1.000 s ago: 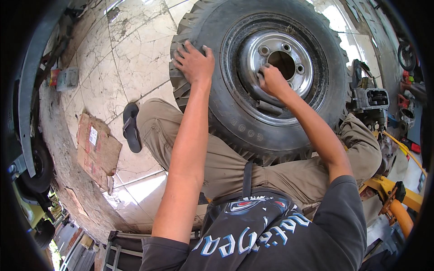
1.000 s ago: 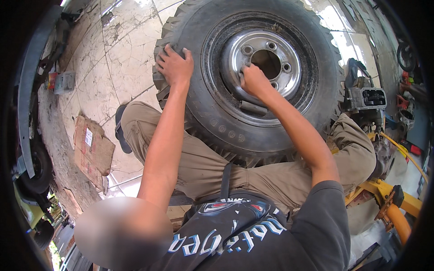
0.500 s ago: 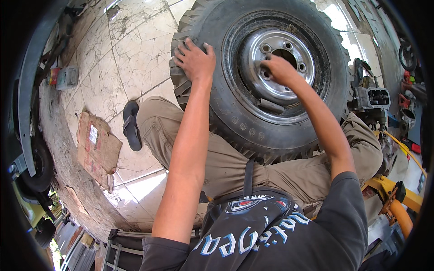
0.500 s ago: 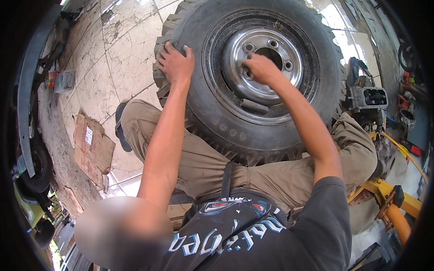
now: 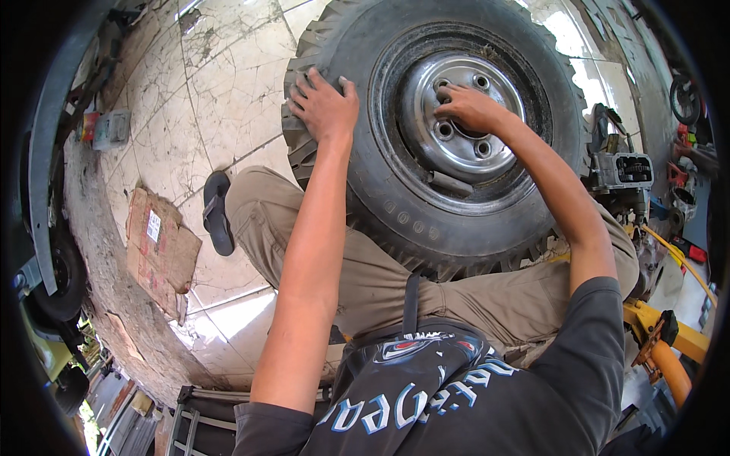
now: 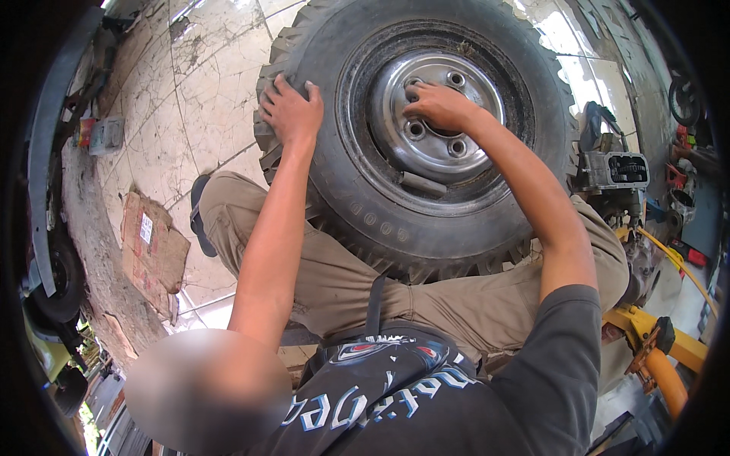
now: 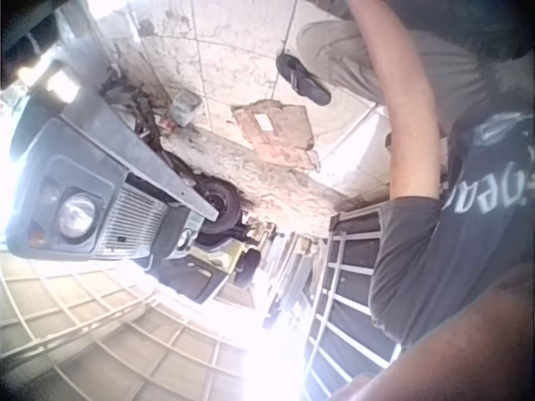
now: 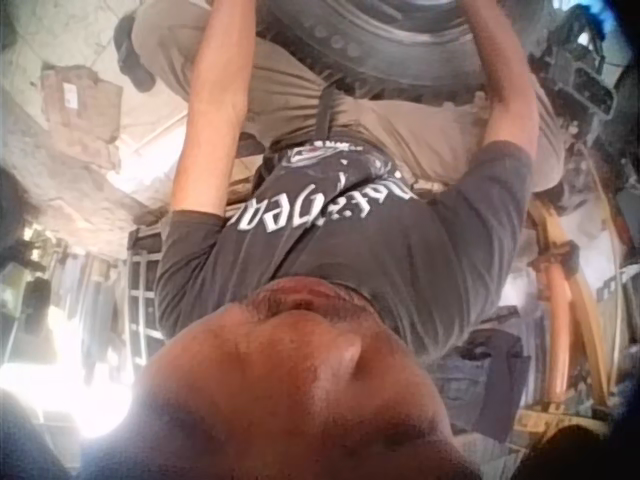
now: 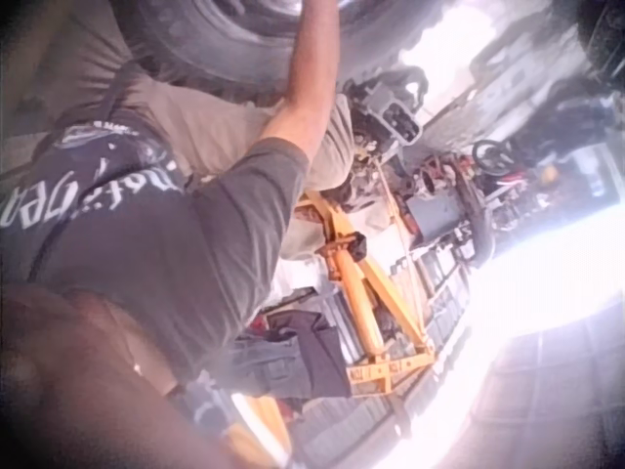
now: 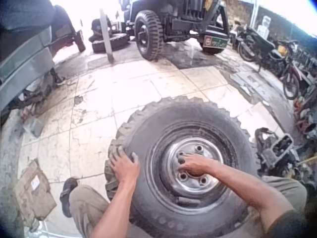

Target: The person sits on the floor and scrubs the metal rim of a large tire with a small abrasive pad. They repeatedly rub the inner and outer surfaces of the rim, focusing on the area around the lug nut holes.

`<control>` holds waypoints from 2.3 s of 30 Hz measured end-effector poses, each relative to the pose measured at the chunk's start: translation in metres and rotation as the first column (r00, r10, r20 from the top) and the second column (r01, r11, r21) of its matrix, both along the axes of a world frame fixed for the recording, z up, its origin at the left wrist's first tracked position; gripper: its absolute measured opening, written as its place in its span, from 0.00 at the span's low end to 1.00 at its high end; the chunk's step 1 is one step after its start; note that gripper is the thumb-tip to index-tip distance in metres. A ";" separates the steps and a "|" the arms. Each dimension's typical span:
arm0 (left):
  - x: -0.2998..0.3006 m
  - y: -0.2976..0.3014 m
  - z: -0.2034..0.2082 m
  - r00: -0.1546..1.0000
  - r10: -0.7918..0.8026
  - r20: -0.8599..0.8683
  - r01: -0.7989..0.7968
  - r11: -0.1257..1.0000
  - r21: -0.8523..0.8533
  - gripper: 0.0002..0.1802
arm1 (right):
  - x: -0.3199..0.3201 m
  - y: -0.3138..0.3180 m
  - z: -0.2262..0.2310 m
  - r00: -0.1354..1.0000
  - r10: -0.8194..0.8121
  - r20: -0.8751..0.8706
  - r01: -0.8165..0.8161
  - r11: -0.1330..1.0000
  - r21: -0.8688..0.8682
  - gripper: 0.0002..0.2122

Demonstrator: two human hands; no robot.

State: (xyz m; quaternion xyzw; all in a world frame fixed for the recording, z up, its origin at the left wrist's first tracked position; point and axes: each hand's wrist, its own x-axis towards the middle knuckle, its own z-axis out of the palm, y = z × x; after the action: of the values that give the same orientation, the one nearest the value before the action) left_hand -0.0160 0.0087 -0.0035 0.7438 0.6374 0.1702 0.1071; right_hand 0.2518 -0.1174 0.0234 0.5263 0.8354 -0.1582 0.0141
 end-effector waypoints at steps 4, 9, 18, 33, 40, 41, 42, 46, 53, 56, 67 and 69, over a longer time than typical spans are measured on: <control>0.003 0.003 0.005 0.999 0.004 -0.032 -0.004 1.000 -0.010 0.37 | -0.007 0.003 -0.003 0.993 0.116 0.008 -0.116 0.991 -0.067 0.16; 0.004 0.001 0.003 1.000 -0.003 -0.022 0.004 1.000 0.019 0.37 | 0.010 0.010 0.000 1.000 0.024 0.008 -0.024 0.999 -0.038 0.15; 0.001 0.002 -0.002 1.000 0.008 -0.020 -0.008 0.999 0.032 0.37 | -0.055 -0.059 -0.028 0.932 -0.316 -0.176 0.330 0.942 0.056 0.11; 0.003 0.000 0.002 1.000 -0.002 0.004 0.002 1.000 0.009 0.38 | -0.072 -0.037 -0.041 0.688 -0.665 -0.291 0.717 0.684 0.131 0.08; 0.003 0.000 0.008 1.000 0.009 -0.004 -0.009 0.999 -0.031 0.39 | -0.049 -0.030 -0.037 0.619 -0.738 -0.268 0.781 0.615 0.111 0.10; 0.008 -0.002 0.011 1.000 0.001 -0.001 -0.001 0.999 -0.044 0.39 | -0.032 -0.028 -0.040 0.562 -0.770 -0.303 0.827 0.536 0.171 0.11; 0.007 -0.002 0.010 1.000 0.003 -0.005 -0.003 0.999 -0.054 0.39 | -0.023 -0.026 -0.029 0.557 -0.753 -0.351 0.828 0.535 0.168 0.11; -0.002 0.002 -0.005 0.995 -0.092 -0.039 0.096 0.989 0.115 0.38 | -0.019 -0.043 -0.002 0.589 -0.664 -0.461 0.808 0.487 0.331 0.10; 0.065 -0.081 -0.028 0.613 -0.754 -0.235 0.777 0.629 0.010 0.35 | -0.025 -0.115 -0.041 0.229 -0.714 -0.662 0.973 0.148 0.176 0.08; 0.066 -0.121 -0.038 0.580 -0.809 -0.099 0.811 0.585 -0.028 0.32 | -0.025 -0.127 -0.047 0.310 -0.652 -0.692 0.951 0.212 0.226 0.06; 0.090 -0.060 -0.027 0.574 -0.776 -0.261 0.785 0.612 -0.095 0.36 | -0.032 -0.129 -0.066 0.343 -0.664 -0.665 0.935 0.174 0.309 0.07; 0.085 -0.064 -0.029 0.550 -0.800 -0.242 0.814 0.578 -0.060 0.35 | -0.032 -0.128 -0.068 0.337 -0.689 -0.642 0.933 0.155 0.324 0.07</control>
State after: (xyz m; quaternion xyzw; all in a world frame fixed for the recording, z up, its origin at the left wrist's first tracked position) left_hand 0.0688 -0.0556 -0.0321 0.9706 0.2278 0.0288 0.0726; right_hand 0.2203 -0.2452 -0.0450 0.8247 0.3866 0.0747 -0.4061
